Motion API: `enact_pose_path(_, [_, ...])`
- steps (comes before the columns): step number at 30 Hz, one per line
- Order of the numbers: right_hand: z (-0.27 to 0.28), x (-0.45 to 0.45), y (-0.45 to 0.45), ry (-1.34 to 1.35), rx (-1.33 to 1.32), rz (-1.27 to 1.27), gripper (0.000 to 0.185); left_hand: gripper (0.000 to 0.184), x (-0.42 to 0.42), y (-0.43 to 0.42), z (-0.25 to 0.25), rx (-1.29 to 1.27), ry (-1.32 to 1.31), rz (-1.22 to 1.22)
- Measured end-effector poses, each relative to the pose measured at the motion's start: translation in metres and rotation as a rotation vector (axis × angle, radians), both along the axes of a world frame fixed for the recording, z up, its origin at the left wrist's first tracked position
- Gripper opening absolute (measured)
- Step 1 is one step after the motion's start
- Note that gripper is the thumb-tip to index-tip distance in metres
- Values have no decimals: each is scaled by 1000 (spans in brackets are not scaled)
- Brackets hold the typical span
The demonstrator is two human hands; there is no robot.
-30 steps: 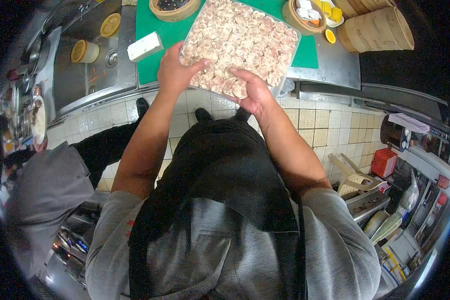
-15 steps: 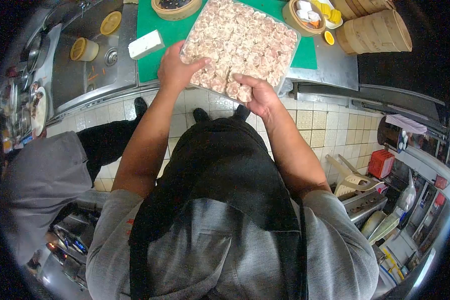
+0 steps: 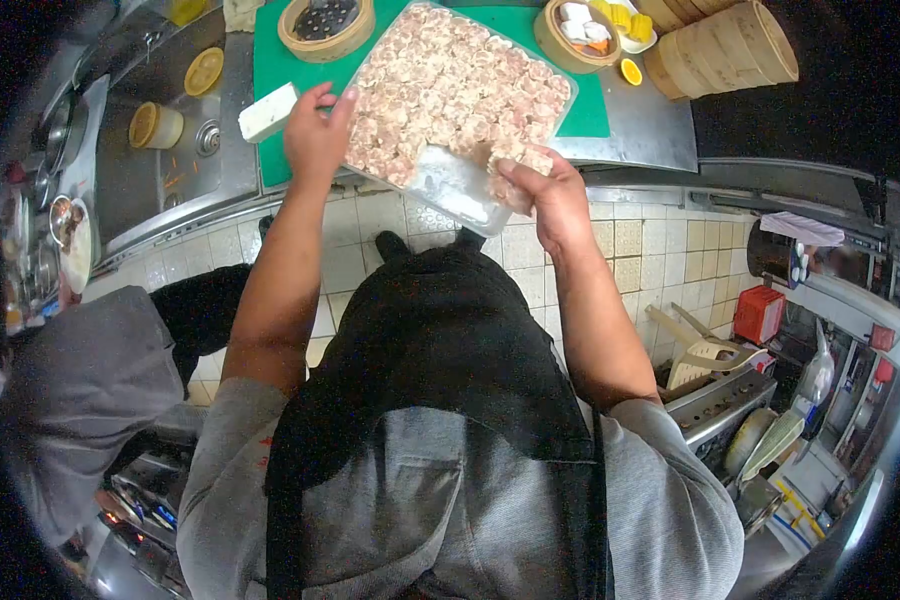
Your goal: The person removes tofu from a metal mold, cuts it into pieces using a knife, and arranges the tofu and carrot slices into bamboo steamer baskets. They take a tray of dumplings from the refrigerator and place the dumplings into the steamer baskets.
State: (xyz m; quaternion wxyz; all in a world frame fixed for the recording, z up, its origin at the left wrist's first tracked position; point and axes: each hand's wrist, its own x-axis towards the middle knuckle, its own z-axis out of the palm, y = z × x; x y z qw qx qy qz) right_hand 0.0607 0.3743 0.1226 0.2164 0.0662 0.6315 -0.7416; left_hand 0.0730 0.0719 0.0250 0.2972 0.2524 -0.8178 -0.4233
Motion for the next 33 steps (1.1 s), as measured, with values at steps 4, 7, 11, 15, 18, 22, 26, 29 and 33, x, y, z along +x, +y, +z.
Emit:
enact_pose_path(4, [0,-14,0,79,22,31,30,31,25,12,3,-19,140,22])
enact_pose_path(7, [-2,-21,-2,35,-20,26,30,30,60,29,10,-324,244,82])
enact_pose_path(11, [-8,-31,-3,-9,-18,45,31,39,92,64,8,-53,237,49])
enact_pose_path(15, [2,-45,7,13,-28,27,31,48,112,84,5,808,-141,-114])
enact_pose_path(18, [5,-68,38,80,-222,-111,35,47,112,101,-19,1195,-247,-321])
enact_pose_path(22, [-3,-105,91,159,-145,-332,31,43,87,128,-37,1406,-86,-476])
enact_pose_path(26, [-26,-145,125,114,-75,-363,32,41,73,151,-63,1494,313,-407])
enact_pose_path(29, [-43,-165,121,55,-74,-329,29,42,76,163,-59,1465,460,-309])
enact_pose_path(33, [-46,-184,101,122,143,-184,26,44,85,176,-46,1471,527,-218])
